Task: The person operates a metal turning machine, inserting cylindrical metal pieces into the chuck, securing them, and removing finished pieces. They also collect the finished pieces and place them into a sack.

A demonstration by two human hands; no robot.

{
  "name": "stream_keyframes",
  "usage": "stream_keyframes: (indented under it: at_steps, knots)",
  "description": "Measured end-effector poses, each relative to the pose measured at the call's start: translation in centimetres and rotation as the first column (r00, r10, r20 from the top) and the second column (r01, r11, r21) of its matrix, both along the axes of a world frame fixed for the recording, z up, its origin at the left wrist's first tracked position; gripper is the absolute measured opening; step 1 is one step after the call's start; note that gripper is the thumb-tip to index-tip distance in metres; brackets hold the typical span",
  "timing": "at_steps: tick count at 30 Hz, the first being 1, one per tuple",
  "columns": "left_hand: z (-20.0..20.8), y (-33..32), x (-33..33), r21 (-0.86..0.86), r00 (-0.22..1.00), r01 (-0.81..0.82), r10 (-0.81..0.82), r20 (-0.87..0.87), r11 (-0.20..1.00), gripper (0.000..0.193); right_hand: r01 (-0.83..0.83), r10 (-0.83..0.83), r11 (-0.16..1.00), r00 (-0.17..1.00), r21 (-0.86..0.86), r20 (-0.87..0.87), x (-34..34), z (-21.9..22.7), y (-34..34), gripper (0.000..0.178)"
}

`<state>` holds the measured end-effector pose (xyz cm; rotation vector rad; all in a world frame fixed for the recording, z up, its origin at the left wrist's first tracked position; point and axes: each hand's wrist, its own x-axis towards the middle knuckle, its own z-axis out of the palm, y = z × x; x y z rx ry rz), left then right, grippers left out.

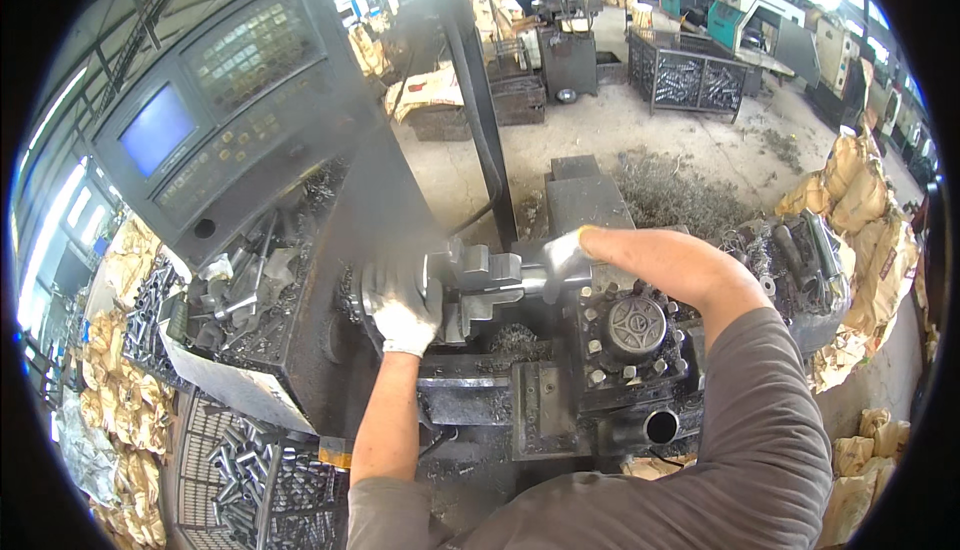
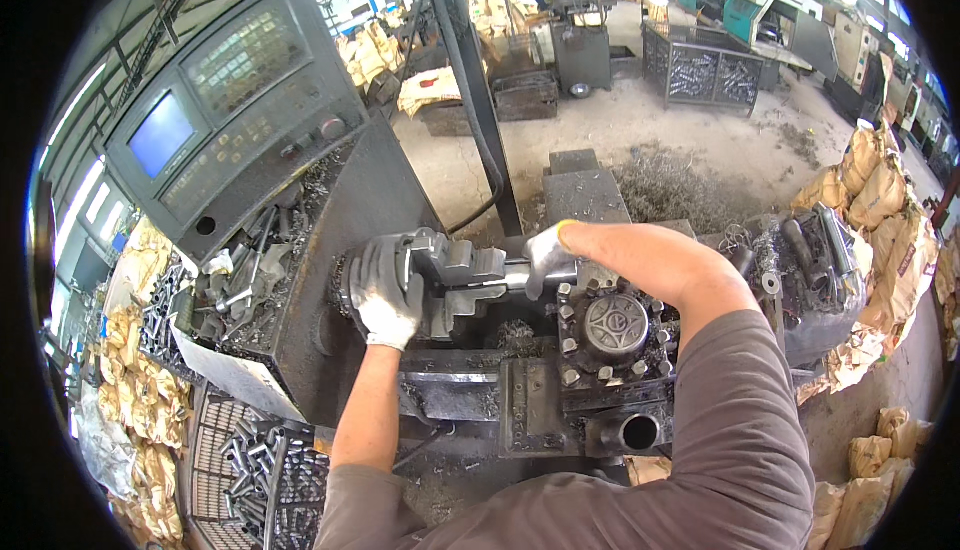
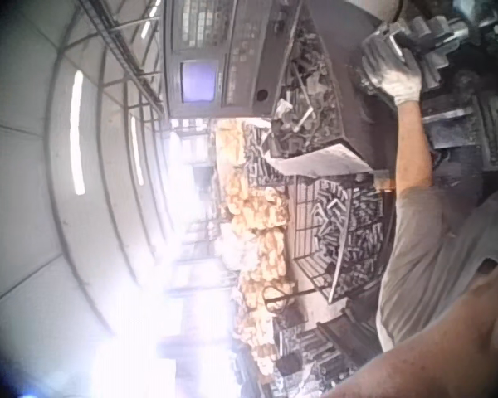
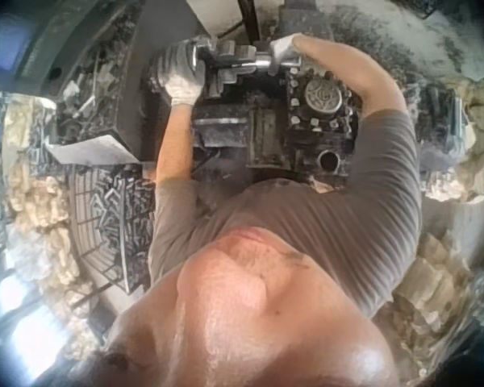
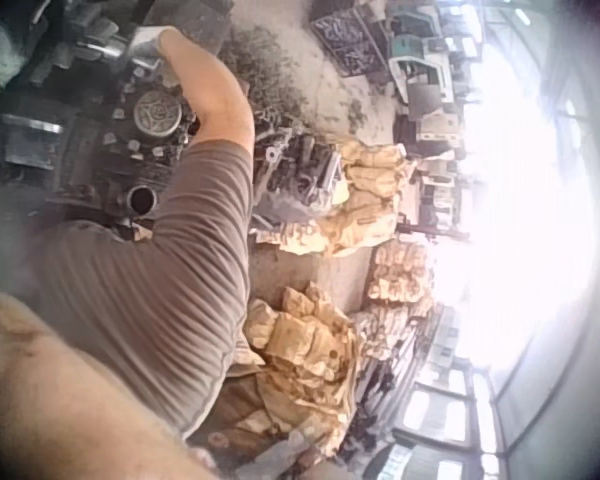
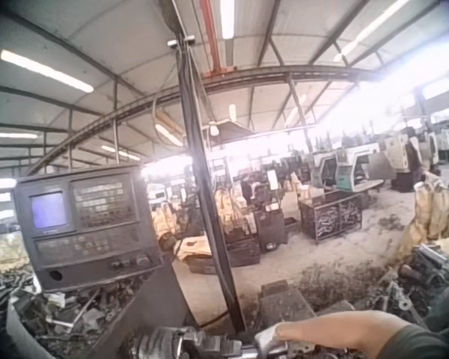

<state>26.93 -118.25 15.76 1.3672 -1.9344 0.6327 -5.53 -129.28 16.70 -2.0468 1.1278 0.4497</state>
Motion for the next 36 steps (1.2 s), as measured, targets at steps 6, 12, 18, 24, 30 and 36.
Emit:
stream_keyframes:
  at_steps: [6, 12, 18, 24, 30, 36]
  knots:
    - [-1.0, 0.0, -1.0, -0.029, 0.985, 0.077, -0.08, -0.154, 0.997, 0.069, -0.115, 0.005, 0.941, 0.944, -0.318, -0.33, -5.3, -1.3, -0.6, 0.076]
    - [-2.5, -0.3, -0.1, 0.066, 0.987, 0.029, -0.019, -0.157, 0.997, 0.076, -0.092, -0.256, 0.765, 0.865, -0.638, -0.432, -7.2, 6.2, 2.8, 0.061]
    - [-2.5, 3.1, -1.2, 0.048, 0.945, 0.209, -0.189, -0.265, 0.977, 0.079, 0.076, -0.447, 0.227, 0.894, -0.971, -0.034, -3.3, 11.7, 17.6, 0.057]
    - [-3.6, 19.8, -9.3, -0.313, -0.516, 0.819, 0.383, -0.766, 0.48, 0.044, 0.449, -0.217, 0.467, 0.893, -0.762, 0.394, 6.4, 4.9, 34.7, 0.085]
    - [-11.6, 20.5, -9.6, 0.176, -0.211, 0.926, 0.846, -0.489, 0.333, 0.039, 0.695, -0.71, 0.67, 0.496, 0.262, 0.5, 2.7, -12.4, 40.1, 0.093]
    - [-12.0, 21.7, -12.1, 0.088, -0.171, 0.95, 0.737, -0.654, 0.299, 0.048, 0.799, -0.794, 0.585, 0.53, 0.138, 0.298, 0.9, -15.1, 40.3, 0.044]
